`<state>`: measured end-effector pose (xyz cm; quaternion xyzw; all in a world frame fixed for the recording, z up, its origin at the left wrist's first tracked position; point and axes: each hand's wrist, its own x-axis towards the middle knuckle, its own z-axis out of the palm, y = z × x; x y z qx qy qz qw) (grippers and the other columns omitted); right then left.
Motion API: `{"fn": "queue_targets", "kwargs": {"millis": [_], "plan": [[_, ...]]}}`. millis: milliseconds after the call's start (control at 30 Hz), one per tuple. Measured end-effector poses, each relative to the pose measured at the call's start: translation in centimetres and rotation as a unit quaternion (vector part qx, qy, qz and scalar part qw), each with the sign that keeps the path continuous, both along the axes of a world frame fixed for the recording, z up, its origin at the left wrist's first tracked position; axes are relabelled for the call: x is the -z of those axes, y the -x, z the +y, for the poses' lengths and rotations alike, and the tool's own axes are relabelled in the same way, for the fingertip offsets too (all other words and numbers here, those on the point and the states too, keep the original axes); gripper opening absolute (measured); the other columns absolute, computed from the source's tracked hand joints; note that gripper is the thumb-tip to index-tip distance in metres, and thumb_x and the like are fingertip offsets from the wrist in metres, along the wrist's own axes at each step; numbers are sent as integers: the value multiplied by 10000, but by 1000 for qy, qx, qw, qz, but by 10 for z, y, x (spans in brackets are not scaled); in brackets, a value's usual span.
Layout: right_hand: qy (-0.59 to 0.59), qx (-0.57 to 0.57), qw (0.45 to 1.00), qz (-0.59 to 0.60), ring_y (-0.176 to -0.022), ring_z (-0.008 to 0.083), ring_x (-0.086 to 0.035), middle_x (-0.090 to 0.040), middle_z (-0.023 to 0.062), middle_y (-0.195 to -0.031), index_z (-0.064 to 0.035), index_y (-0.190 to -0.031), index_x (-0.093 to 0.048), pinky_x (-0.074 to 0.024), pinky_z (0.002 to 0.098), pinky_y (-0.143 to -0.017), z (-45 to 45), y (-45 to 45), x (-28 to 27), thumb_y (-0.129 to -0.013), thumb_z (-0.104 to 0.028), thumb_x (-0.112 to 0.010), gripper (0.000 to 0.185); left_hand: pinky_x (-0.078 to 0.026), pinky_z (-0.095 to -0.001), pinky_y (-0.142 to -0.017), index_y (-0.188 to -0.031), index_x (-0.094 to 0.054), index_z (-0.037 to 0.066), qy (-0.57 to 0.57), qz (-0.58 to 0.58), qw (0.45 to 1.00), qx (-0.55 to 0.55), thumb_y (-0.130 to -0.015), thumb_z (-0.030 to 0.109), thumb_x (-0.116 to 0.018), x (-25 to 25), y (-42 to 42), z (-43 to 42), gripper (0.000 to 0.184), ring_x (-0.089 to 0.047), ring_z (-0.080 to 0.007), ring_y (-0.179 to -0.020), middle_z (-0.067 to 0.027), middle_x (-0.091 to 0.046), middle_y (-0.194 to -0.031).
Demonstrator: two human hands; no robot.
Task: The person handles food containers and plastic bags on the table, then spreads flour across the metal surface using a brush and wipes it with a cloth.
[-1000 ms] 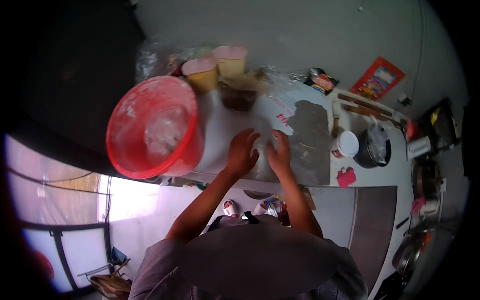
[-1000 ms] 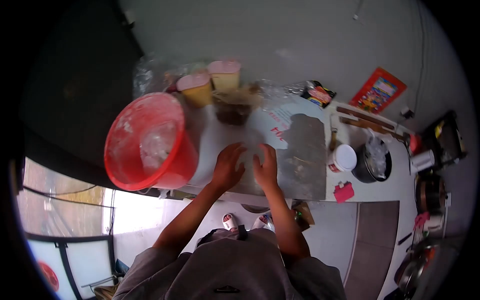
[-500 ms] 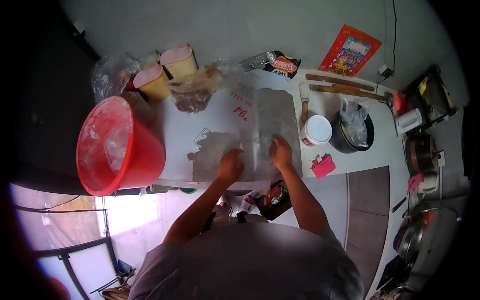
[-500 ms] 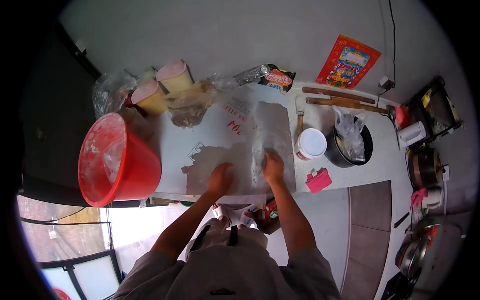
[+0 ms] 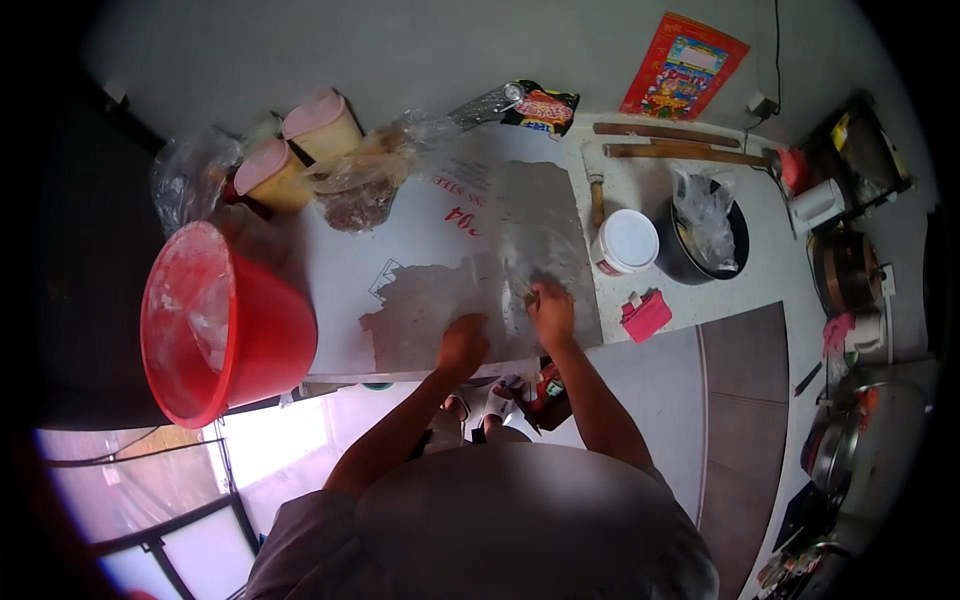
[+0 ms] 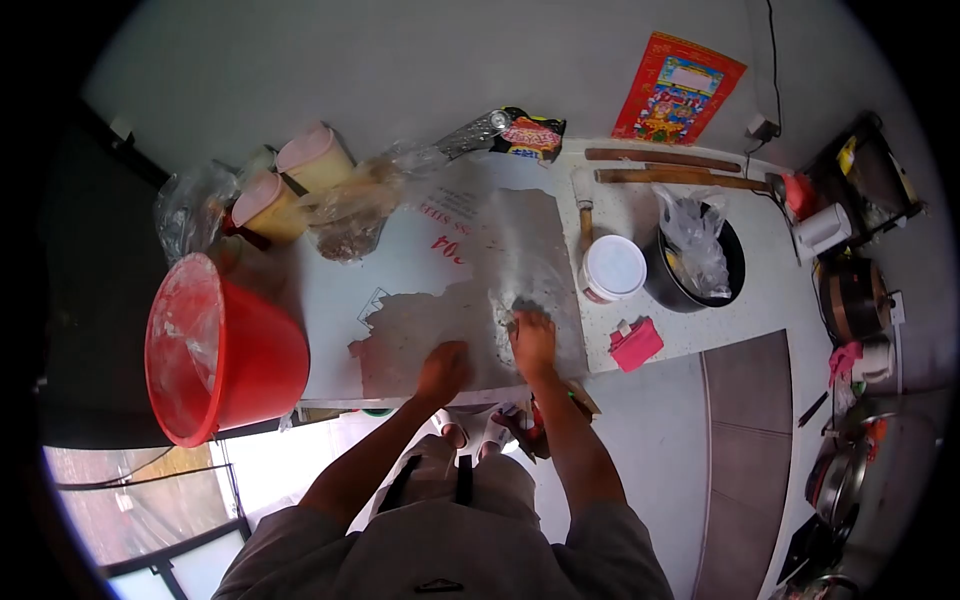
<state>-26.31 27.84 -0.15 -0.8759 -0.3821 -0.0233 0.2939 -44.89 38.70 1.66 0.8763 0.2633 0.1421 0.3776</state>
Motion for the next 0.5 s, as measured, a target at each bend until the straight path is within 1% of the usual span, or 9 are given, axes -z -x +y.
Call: {"fn": "queue_targets", "kwargs": {"millis": [33, 133, 233, 333, 367, 433, 467, 500], "plan": [[-19, 10, 1000, 8, -878, 321, -586, -604, 111, -927, -97, -895, -638, -437, 433, -817, -7, 8, -5, -749, -91, -646, 146, -434, -446, -953, -1128, -591, 42, 4, 2, 1000, 8, -709, 94, -582, 1, 1, -3, 423, -557, -369, -1082, -177, -596, -1154], [-82, 57, 989, 112, -855, 346, -587, -612, 149, -907, -41, -880, -635, -459, 444, -790, -32, 29, -24, -753, -17, -609, 132, -434, -447, -954, -1135, -586, 48, -39, -23, 998, 39, -728, 93, -575, 7, -4, -7, 410, -558, -372, -1077, -173, -594, -1151], [-118, 95, 982, 116, -854, 355, -582, -606, 159, -881, -20, -866, -631, -469, 444, -788, -72, 51, -21, -762, 22, -574, 126, -435, -448, -952, -1147, -571, 47, -27, -36, 997, 59, -739, 88, -579, 5, -18, -21, 411, -556, -378, -1073, -174, -592, -1143], [-82, 89, 991, 63, -864, 365, -589, -619, 147, -898, -53, -914, -646, -468, 450, -808, -113, 61, -5, -745, 5, -592, 186, -439, -446, -949, -1151, -559, 46, -4, -40, 994, 97, -745, 72, -596, -7, -35, -38, 409, -553, -380, -1079, -173, -590, -1150], [-85, 103, 989, 57, -879, 365, -592, -626, 148, -903, -50, -925, -649, -470, 446, -815, -122, 61, 0, -745, 11, -587, 200, -440, -443, -951, -1154, -558, 48, 14, -42, 993, 106, -747, 60, -591, -11, -40, -45, 409, -549, -387, -1088, -183, -584, -1165], [-91, 128, 987, 46, -909, 366, -596, -639, 149, -913, -45, -949, -654, -473, 438, -831, -130, 65, -17, -746, 22, -576, 227, -443, -438, -955, -1159, -556, 51, 50, -43, 990, 121, -751, 37, -580, -23, -48, -56, 410, -541, -400, -1107, -201, -572, -1194], [-86, 125, 985, 82, -972, 377, -589, -642, 186, -1003, -17, -1009, -642, -471, 435, -876, -132, 63, -25, -774, 46, -536, 265, -437, -439, -963, -1166, -552, 51, 33, -57, 990, 124, -751, 38, -582, -20, -53, -59, 416, -538, -401, -1114, -204, -570, -1199], [-101, 123, 984, 73, -975, 376, -587, -637, 187, -1012, -16, -1024, -634, -470, 435, -877, -131, 61, -32, -773, 49, -531, 279, -432, -441, -971, -1172, -548, 51, 16, -71, 989, 125, -752, 38, -584, -15, -59, -62, 422, -536, -402, -1121, -206, -569, -1205]]}}
